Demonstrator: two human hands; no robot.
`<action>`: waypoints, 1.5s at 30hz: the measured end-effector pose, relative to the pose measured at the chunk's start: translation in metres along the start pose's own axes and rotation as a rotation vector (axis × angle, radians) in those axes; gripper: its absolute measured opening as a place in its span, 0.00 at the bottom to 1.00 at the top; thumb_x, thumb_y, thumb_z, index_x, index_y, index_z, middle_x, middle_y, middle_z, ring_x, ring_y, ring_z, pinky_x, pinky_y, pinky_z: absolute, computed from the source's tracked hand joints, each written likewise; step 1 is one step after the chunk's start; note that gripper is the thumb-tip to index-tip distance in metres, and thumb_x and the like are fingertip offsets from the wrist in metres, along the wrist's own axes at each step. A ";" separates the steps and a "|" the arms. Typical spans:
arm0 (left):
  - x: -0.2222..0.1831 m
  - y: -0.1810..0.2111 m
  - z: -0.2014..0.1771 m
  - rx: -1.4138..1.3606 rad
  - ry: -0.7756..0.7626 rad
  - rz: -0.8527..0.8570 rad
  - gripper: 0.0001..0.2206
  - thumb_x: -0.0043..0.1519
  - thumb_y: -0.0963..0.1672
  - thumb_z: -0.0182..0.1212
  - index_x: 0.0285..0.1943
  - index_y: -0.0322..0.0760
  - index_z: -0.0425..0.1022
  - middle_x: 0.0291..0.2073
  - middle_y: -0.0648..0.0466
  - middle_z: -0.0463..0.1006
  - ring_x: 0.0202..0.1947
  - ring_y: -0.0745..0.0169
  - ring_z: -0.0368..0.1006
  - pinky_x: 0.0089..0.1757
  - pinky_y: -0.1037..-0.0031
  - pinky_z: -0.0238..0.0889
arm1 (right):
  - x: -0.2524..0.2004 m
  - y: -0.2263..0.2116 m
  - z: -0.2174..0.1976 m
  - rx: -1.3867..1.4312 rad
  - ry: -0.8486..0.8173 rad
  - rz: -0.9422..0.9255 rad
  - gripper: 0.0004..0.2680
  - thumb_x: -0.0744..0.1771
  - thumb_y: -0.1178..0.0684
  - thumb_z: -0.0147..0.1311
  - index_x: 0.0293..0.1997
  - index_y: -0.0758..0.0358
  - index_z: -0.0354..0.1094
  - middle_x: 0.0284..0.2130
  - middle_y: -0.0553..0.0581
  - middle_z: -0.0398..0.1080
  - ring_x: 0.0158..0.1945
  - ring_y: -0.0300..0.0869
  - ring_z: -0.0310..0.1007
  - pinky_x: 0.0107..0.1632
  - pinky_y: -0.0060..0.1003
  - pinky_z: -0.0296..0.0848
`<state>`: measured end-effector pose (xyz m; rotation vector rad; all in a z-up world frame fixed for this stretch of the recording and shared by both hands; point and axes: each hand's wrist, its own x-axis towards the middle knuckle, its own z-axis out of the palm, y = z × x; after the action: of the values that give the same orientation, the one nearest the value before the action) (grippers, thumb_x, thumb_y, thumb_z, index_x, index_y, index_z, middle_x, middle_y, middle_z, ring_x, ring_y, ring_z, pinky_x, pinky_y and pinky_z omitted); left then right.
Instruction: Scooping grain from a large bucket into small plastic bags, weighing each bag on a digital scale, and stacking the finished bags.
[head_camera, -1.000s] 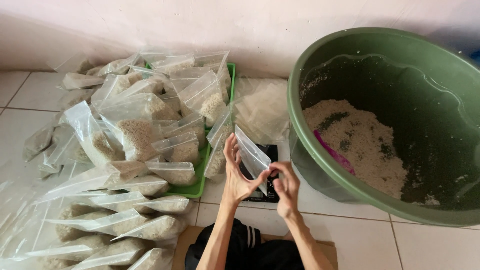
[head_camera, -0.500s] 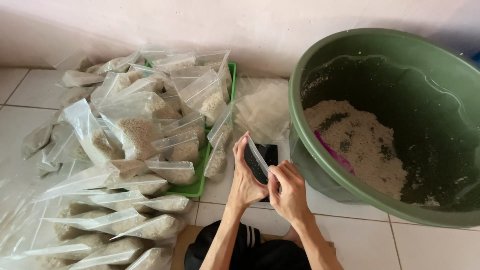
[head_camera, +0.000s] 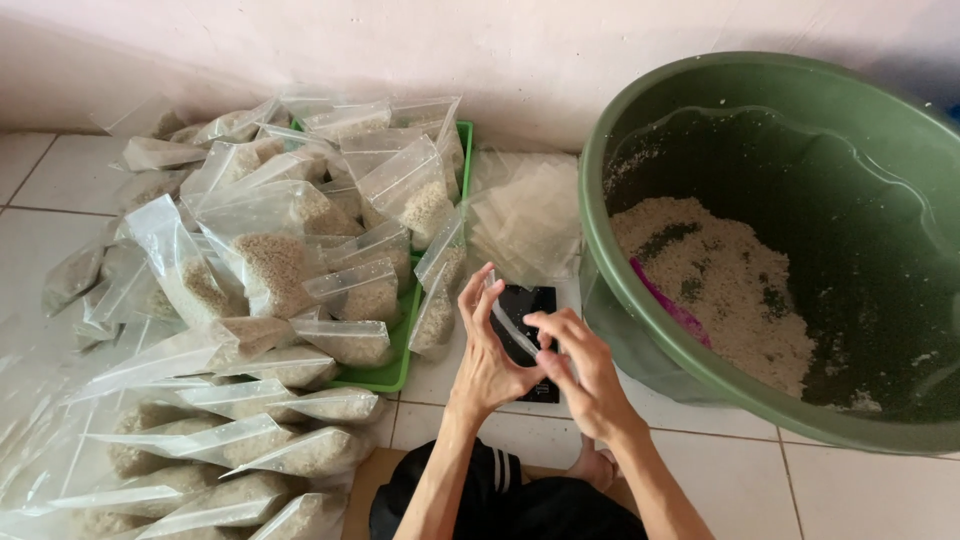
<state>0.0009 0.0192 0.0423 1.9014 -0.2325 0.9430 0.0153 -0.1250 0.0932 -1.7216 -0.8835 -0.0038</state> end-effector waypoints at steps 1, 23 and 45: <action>0.000 0.003 -0.002 -0.001 -0.001 -0.001 0.50 0.38 0.43 0.78 0.70 0.43 0.48 0.67 0.38 0.49 0.67 0.31 0.52 0.64 0.47 0.46 | 0.002 0.002 -0.003 0.000 0.001 0.002 0.15 0.68 0.47 0.43 0.57 0.61 0.67 0.33 0.57 0.64 0.36 0.43 0.66 0.36 0.40 0.74; -0.006 0.011 -0.006 0.148 -0.152 0.029 0.48 0.38 0.45 0.79 0.69 0.47 0.52 0.69 0.39 0.45 0.70 0.29 0.46 0.65 0.44 0.43 | 0.016 -0.009 -0.021 -0.098 -0.164 0.128 0.18 0.61 0.63 0.52 0.58 0.63 0.61 0.21 0.54 0.68 0.22 0.40 0.63 0.31 0.33 0.68; 0.066 0.018 -0.003 0.026 0.019 0.308 0.36 0.41 0.43 0.78 0.57 0.51 0.60 0.59 0.42 0.61 0.63 0.32 0.62 0.57 0.43 0.64 | 0.031 -0.056 -0.078 -0.009 0.215 0.003 0.19 0.65 0.52 0.51 0.61 0.66 0.52 0.22 0.53 0.65 0.26 0.37 0.66 0.37 0.34 0.71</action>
<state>0.0352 0.0271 0.1009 1.9119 -0.5150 1.1721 0.0396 -0.1690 0.1805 -1.6947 -0.7221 -0.1882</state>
